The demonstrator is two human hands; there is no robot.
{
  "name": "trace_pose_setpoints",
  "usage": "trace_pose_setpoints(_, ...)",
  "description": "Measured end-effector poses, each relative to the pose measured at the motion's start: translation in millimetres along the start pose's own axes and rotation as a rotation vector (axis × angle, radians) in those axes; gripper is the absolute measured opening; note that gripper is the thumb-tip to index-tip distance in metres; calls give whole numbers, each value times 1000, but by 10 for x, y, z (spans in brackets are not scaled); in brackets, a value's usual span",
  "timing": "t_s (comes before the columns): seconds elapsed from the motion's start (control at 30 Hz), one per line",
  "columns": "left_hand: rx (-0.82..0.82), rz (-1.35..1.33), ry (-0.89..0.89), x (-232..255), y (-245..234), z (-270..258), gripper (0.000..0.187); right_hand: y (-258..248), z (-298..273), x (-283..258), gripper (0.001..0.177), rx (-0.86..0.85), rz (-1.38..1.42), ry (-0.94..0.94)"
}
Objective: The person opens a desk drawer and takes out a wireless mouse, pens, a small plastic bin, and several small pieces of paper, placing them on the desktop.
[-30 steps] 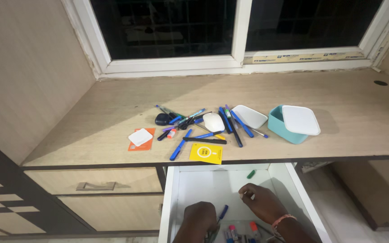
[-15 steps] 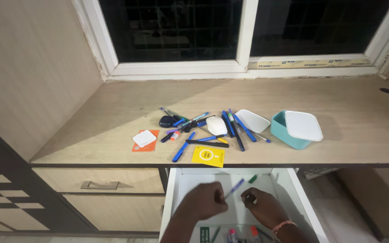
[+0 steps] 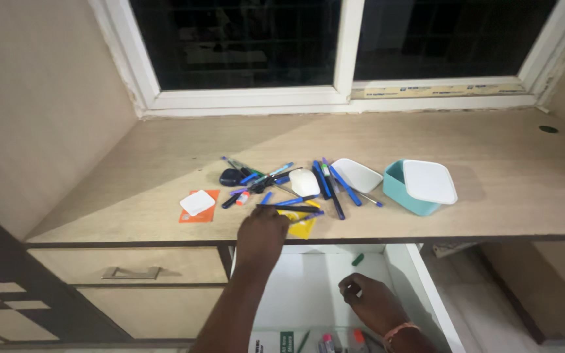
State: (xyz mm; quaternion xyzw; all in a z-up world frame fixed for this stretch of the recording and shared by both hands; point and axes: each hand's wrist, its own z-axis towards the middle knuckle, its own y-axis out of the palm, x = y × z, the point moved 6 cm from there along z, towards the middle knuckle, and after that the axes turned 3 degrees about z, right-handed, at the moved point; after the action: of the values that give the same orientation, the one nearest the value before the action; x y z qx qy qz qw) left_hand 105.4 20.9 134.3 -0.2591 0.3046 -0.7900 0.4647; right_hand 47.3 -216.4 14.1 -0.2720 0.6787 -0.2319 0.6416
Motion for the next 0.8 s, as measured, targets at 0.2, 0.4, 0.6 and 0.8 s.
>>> trace_pose_setpoints(0.2, -85, 210, -54, -166, 270, 238, 12, 40, -16, -5, 20, -11, 9, 10)
trace_pose_setpoints(0.4, -86, 281, -86, -259, 507, 458, 14, 40, -5, -75, 18, -4, 25, -57)
trace_pose_setpoints(0.6, -25, 351, -68, -201, 482, 474, 15, 25, -19, -154, 18, -14, 19, -96)
trace_pose_setpoints(0.8, 65, 158, -141, -140, 241, 412, 20, 129, -65, -287, 19, -107, 47, -59)
